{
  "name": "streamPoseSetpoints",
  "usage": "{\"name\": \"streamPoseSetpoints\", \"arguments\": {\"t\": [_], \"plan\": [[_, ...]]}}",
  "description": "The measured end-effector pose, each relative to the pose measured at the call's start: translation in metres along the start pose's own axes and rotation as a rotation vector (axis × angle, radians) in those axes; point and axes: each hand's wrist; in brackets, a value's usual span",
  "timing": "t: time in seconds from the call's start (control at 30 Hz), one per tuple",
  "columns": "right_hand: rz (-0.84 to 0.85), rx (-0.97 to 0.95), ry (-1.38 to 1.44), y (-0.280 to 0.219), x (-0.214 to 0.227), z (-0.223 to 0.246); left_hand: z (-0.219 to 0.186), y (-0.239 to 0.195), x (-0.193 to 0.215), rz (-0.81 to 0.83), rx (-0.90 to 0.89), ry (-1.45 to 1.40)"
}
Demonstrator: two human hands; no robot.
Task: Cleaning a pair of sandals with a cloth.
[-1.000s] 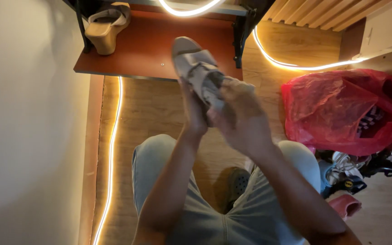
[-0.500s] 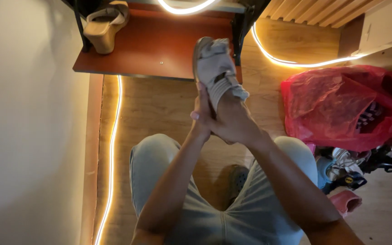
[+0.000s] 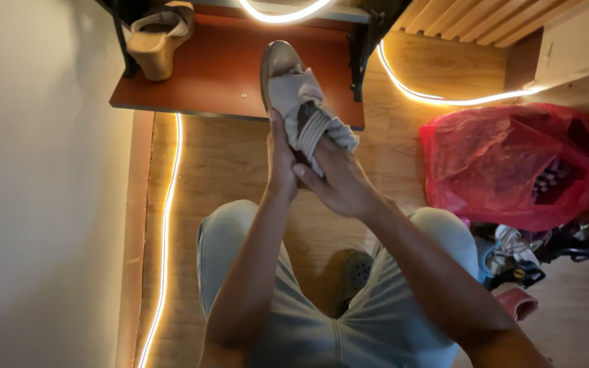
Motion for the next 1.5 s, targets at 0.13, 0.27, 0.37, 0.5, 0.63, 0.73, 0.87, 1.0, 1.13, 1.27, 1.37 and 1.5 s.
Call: {"name": "streamPoseSetpoints", "arguments": {"t": [0.13,0.27,0.37,0.5,0.63,0.73,0.87,1.0,1.13,1.27,1.37,1.5], "plan": [[-0.051,0.170,0.078,-0.011,-0.014,0.005,-0.013,0.007,0.018,-0.109,-0.019,-0.068],[-0.062,0.417,-0.054,-0.026,-0.030,0.001,-0.033,0.020,0.056,-0.124,-0.071,-0.337],[0.023,0.259,-0.124,-0.025,-0.027,0.024,-0.033,0.013,0.047,-0.089,-0.048,-0.348],[-0.077,0.284,-0.167,-0.020,-0.022,0.002,-0.021,-0.010,0.000,0.004,0.063,-0.167],[-0.086,0.147,0.031,-0.013,-0.005,0.009,-0.005,-0.021,-0.015,0.077,0.075,0.082],[-0.082,-0.013,0.108,-0.014,0.002,0.002,0.012,-0.027,-0.021,0.110,-0.013,0.283],[-0.085,0.006,0.247,-0.011,0.012,-0.004,0.017,-0.029,-0.029,0.129,-0.087,0.436],[-0.086,-0.119,0.224,-0.008,0.004,0.001,-0.003,-0.029,-0.022,0.164,-0.047,0.241],[-0.101,0.108,0.026,-0.009,-0.003,0.013,-0.021,-0.017,-0.003,0.099,0.052,-0.089],[-0.168,0.014,-0.005,-0.013,-0.004,0.020,-0.018,-0.010,0.012,0.004,-0.006,0.029],[-0.266,0.097,-0.007,-0.013,0.003,0.029,-0.011,-0.001,0.019,-0.058,-0.011,0.099],[-0.135,-0.285,0.439,-0.031,-0.005,-0.003,-0.042,0.000,0.021,-0.077,0.006,-0.115]]}}
Point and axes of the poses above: each hand's wrist, its own y-axis towards the middle knuckle, its own x-axis out of the back of the hand, z = x × y, and after that the axes turned 8 degrees about y, right-handed
